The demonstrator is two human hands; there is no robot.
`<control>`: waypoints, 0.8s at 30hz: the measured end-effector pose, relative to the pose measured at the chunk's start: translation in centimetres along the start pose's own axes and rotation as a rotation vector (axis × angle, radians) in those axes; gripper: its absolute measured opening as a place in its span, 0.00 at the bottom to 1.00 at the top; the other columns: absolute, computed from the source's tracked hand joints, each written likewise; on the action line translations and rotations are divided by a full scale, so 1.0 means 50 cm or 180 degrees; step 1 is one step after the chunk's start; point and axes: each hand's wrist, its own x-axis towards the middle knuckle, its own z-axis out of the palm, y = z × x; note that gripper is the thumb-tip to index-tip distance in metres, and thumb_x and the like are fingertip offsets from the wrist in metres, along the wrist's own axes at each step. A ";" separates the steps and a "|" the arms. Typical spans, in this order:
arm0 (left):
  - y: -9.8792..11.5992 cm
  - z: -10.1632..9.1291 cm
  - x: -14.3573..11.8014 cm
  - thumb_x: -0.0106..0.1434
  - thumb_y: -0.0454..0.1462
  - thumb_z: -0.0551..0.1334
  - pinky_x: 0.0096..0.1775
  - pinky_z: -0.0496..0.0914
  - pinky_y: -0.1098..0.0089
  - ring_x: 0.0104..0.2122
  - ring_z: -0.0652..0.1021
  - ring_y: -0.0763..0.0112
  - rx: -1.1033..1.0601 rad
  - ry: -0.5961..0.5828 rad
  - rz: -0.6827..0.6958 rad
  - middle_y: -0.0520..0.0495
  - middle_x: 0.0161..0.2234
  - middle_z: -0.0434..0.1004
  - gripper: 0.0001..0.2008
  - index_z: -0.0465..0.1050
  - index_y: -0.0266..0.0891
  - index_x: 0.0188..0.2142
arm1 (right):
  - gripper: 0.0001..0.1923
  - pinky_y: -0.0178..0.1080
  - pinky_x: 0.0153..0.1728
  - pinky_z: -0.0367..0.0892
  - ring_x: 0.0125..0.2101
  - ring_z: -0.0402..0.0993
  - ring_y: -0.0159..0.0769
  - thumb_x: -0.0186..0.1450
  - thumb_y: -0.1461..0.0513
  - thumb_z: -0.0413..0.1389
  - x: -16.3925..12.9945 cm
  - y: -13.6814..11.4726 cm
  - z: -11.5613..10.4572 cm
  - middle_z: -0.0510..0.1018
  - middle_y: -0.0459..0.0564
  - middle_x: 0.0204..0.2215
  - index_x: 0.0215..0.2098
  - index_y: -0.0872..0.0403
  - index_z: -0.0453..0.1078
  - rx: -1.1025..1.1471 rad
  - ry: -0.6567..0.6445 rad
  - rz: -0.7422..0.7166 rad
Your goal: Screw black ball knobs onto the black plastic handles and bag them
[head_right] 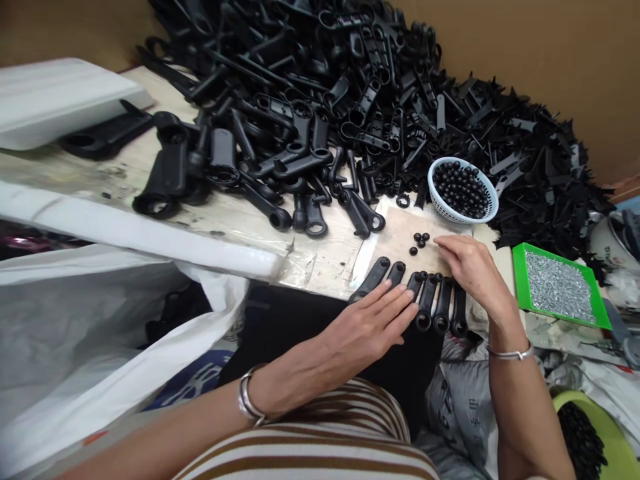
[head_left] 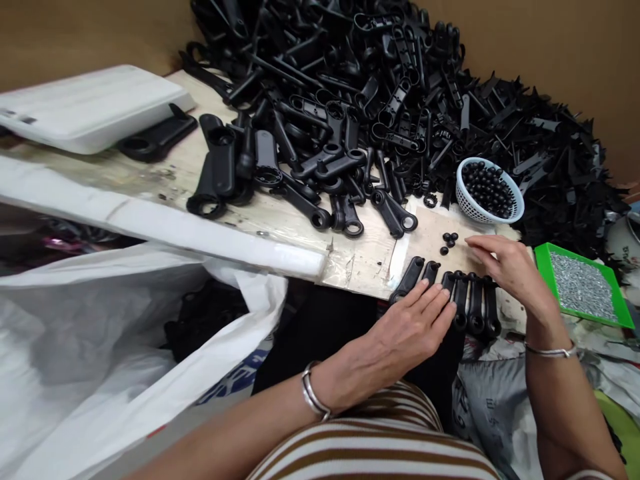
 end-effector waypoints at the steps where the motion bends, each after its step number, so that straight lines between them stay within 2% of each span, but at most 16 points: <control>1: -0.003 -0.003 -0.003 0.67 0.31 0.58 0.62 0.64 0.55 0.56 0.75 0.57 0.0012 0.0028 -0.0022 0.36 0.55 0.75 0.15 0.69 0.29 0.53 | 0.13 0.45 0.47 0.71 0.44 0.78 0.43 0.69 0.62 0.53 0.013 0.003 0.008 0.82 0.54 0.45 0.48 0.53 0.76 0.0005 -0.0051 -0.0015; 5: -0.018 -0.016 -0.015 0.69 0.33 0.57 0.60 0.65 0.49 0.56 0.75 0.55 0.0101 0.0123 -0.0229 0.36 0.53 0.76 0.14 0.70 0.28 0.51 | 0.15 0.46 0.47 0.70 0.44 0.77 0.43 0.66 0.63 0.54 0.057 0.013 0.035 0.80 0.55 0.46 0.49 0.53 0.75 0.0065 -0.0197 -0.0003; 11: -0.030 -0.015 -0.023 0.66 0.29 0.59 0.61 0.62 0.41 0.54 0.76 0.55 0.0191 0.0150 -0.0260 0.35 0.52 0.77 0.12 0.73 0.28 0.48 | 0.10 0.45 0.45 0.68 0.38 0.75 0.40 0.62 0.66 0.57 0.081 0.025 0.044 0.81 0.51 0.37 0.40 0.54 0.78 0.0482 -0.0298 0.0135; 15: -0.030 -0.010 -0.022 0.66 0.28 0.59 0.62 0.60 0.40 0.52 0.78 0.55 0.0209 0.0260 -0.0238 0.35 0.50 0.78 0.11 0.73 0.27 0.48 | 0.10 0.41 0.37 0.72 0.33 0.77 0.37 0.62 0.61 0.58 0.062 0.024 0.024 0.82 0.51 0.35 0.41 0.55 0.77 0.0805 -0.0213 0.0325; 17: -0.030 -0.008 -0.022 0.66 0.28 0.60 0.62 0.60 0.40 0.52 0.78 0.56 0.0193 0.0270 -0.0235 0.35 0.50 0.79 0.11 0.74 0.28 0.47 | 0.11 0.40 0.35 0.73 0.33 0.78 0.36 0.62 0.59 0.59 0.046 0.019 0.012 0.82 0.51 0.36 0.41 0.55 0.77 0.1216 -0.0140 0.0457; 21: -0.029 -0.003 -0.024 0.66 0.29 0.60 0.63 0.57 0.39 0.53 0.77 0.56 0.0190 0.0220 -0.0212 0.35 0.51 0.78 0.11 0.74 0.30 0.48 | 0.14 0.42 0.40 0.75 0.36 0.79 0.37 0.56 0.57 0.67 0.015 0.011 -0.003 0.82 0.51 0.37 0.39 0.53 0.78 0.2311 0.0141 0.0828; 24: -0.028 0.002 -0.026 0.66 0.29 0.60 0.63 0.58 0.40 0.53 0.78 0.57 0.0230 0.0277 -0.0217 0.37 0.49 0.79 0.11 0.74 0.30 0.48 | 0.17 0.43 0.41 0.76 0.36 0.79 0.37 0.54 0.56 0.69 -0.001 0.009 -0.006 0.83 0.50 0.38 0.41 0.51 0.79 0.2631 0.0238 0.0986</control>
